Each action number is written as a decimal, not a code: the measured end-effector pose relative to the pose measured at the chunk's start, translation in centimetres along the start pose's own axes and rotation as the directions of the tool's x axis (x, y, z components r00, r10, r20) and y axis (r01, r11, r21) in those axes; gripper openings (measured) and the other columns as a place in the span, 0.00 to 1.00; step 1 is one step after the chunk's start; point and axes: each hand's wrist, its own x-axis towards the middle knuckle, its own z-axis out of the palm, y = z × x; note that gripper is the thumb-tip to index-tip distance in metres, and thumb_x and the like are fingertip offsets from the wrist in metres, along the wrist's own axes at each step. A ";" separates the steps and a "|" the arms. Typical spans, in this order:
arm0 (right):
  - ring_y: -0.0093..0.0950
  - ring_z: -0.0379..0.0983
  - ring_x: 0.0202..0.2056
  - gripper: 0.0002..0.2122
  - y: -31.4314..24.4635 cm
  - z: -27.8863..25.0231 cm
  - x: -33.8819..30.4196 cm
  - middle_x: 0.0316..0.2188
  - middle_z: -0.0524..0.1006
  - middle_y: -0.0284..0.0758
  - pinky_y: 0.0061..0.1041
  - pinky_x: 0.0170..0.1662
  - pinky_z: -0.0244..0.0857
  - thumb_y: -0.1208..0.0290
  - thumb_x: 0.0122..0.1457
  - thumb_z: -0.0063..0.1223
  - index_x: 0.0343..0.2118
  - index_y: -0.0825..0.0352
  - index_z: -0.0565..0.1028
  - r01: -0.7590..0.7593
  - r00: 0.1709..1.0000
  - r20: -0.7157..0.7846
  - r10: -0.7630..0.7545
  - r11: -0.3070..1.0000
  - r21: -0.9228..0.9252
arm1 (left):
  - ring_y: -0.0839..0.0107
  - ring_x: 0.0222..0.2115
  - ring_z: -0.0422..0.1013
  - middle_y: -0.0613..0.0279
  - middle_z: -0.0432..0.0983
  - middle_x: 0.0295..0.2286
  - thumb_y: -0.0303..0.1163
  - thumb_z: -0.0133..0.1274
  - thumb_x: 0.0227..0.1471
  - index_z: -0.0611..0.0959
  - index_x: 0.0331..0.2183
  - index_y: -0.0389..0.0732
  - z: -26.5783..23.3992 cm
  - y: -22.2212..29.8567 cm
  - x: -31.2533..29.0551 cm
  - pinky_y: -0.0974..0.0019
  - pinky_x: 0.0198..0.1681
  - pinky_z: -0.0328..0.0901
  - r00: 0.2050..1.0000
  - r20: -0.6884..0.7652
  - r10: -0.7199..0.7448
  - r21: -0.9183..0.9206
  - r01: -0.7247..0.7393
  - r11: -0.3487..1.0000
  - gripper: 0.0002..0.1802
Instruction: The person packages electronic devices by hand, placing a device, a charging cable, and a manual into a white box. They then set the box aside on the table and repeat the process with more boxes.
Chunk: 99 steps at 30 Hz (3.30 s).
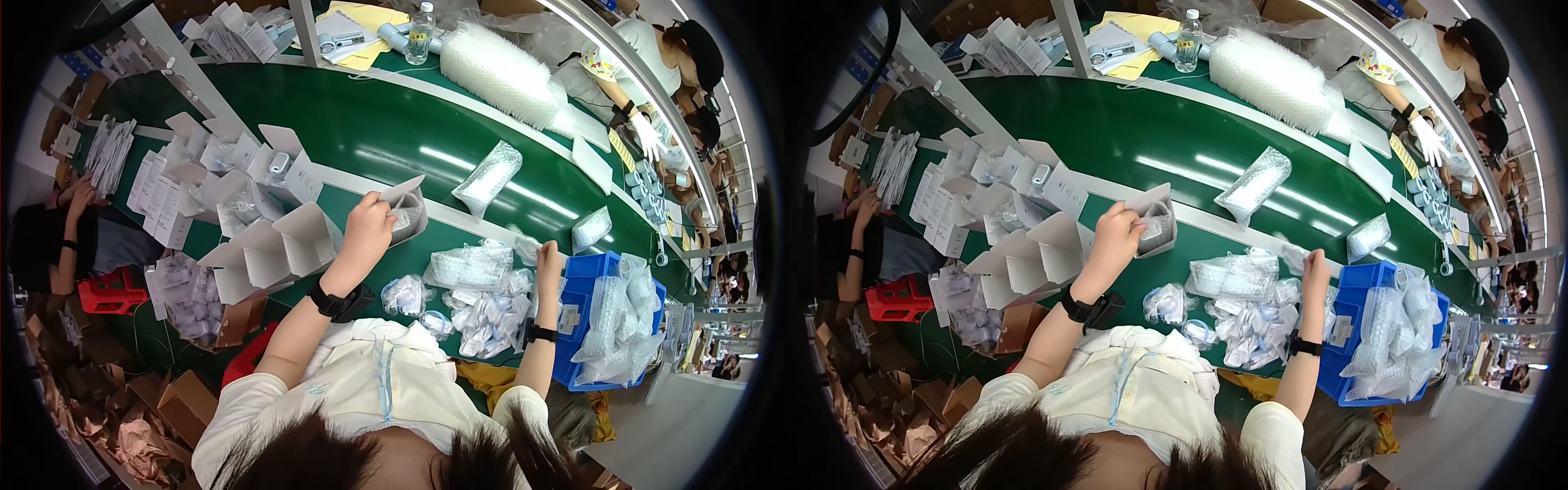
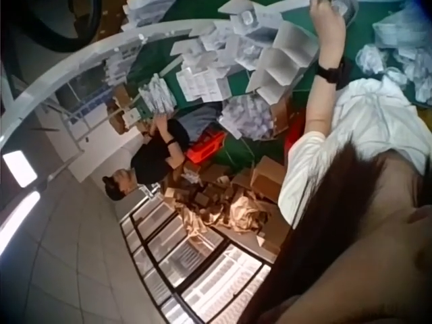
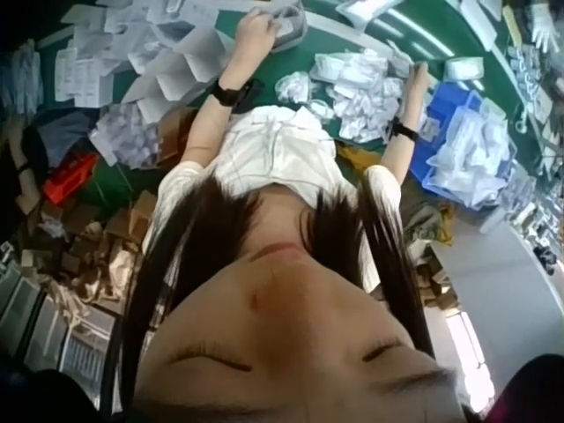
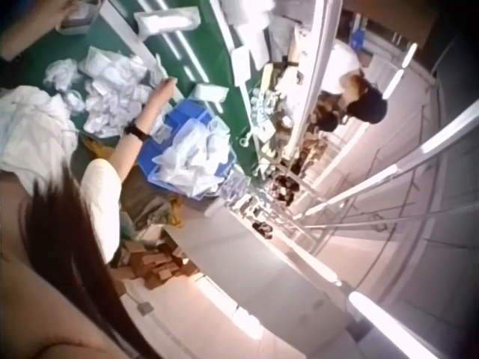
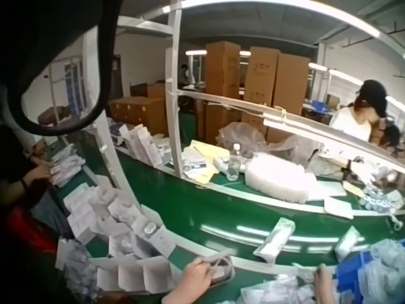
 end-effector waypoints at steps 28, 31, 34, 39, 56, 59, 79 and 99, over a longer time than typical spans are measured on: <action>0.34 0.62 0.47 0.31 -25.2 2.7 -3.4 0.44 0.65 0.37 0.39 0.55 0.48 0.69 0.36 0.62 0.47 0.64 0.64 0.805 0.570 -0.278 -0.773 0.458 0.376 | 0.54 0.34 0.67 0.52 0.68 0.34 0.21 0.52 0.39 0.73 0.35 0.33 -8.9 2.9 -4.4 0.60 0.39 0.62 0.937 -0.206 0.282 0.111 -0.264 0.958 0.15; 0.33 0.61 0.48 0.38 -24.3 6.2 -2.6 0.46 0.63 0.38 0.35 0.55 0.49 0.70 0.34 0.65 0.51 0.64 0.57 0.546 0.784 -0.175 -0.596 0.526 0.652 | 0.57 0.31 0.67 0.53 0.68 0.32 0.22 0.51 0.37 0.73 0.35 0.33 -10.7 2.2 -6.7 0.61 0.39 0.63 0.970 -0.095 0.222 0.345 -0.177 0.922 0.17; 0.33 0.60 0.49 0.44 -24.8 9.7 -1.0 0.47 0.62 0.38 0.32 0.54 0.50 0.73 0.32 0.67 0.54 0.65 0.50 0.188 0.752 0.250 -0.610 0.562 0.806 | 0.59 0.33 0.67 0.54 0.69 0.33 0.24 0.51 0.35 0.73 0.37 0.34 -10.1 -0.7 -7.6 0.61 0.40 0.62 0.909 0.401 0.111 0.546 -0.335 0.768 0.20; 0.31 0.57 0.50 0.48 -31.5 12.0 0.8 0.48 0.59 0.39 0.30 0.53 0.52 0.76 0.30 0.67 0.55 0.67 0.46 0.041 0.866 0.082 -0.494 0.232 0.972 | 0.61 0.36 0.67 0.55 0.70 0.33 0.26 0.50 0.34 0.73 0.40 0.36 -9.6 -0.3 -7.9 0.56 0.44 0.60 0.859 0.510 0.033 0.391 -0.266 0.881 0.23; 0.41 0.65 0.40 0.32 -27.3 14.7 14.4 0.41 0.64 0.50 0.37 0.41 0.60 0.63 0.48 0.51 0.55 0.65 0.51 -0.231 0.972 0.044 0.229 0.972 0.041 | 0.62 0.42 0.61 0.57 0.67 0.37 0.26 0.49 0.37 0.73 0.40 0.36 -8.8 -1.8 -7.9 0.44 0.47 0.53 0.947 0.304 0.104 0.611 -0.277 0.741 0.22; 0.39 0.67 0.35 0.35 -24.4 18.4 16.8 0.36 0.67 0.49 0.38 0.38 0.62 0.67 0.46 0.51 0.56 0.65 0.48 -0.266 0.963 -0.012 0.269 0.955 0.129 | 0.65 0.37 0.64 0.59 0.69 0.33 0.25 0.49 0.36 0.74 0.38 0.35 -7.7 -2.1 -7.9 0.47 0.46 0.55 0.909 0.369 0.193 0.405 -0.345 0.847 0.21; 0.44 0.60 0.48 0.27 -24.8 13.2 10.2 0.46 0.66 0.40 0.46 0.46 0.57 0.70 0.42 0.52 0.50 0.58 0.63 0.749 0.659 0.126 -0.741 0.634 -0.193 | 0.54 0.54 0.48 0.53 0.42 0.55 0.25 0.60 0.34 0.59 0.52 0.52 -0.4 -3.8 -3.5 0.55 0.52 0.54 0.949 -0.005 0.316 -0.309 -0.302 0.902 0.42; 0.23 0.68 0.27 0.18 -22.7 -16.6 2.7 0.24 0.74 0.35 0.20 0.33 0.61 0.70 0.35 0.58 0.31 0.76 0.72 -0.094 0.777 0.526 -0.345 0.763 0.640 | 0.52 0.49 0.59 0.49 0.57 0.50 0.28 0.63 0.30 0.61 0.38 0.41 4.0 -3.9 0.3 0.61 0.48 0.58 0.976 0.148 0.162 -0.446 -0.080 0.891 0.33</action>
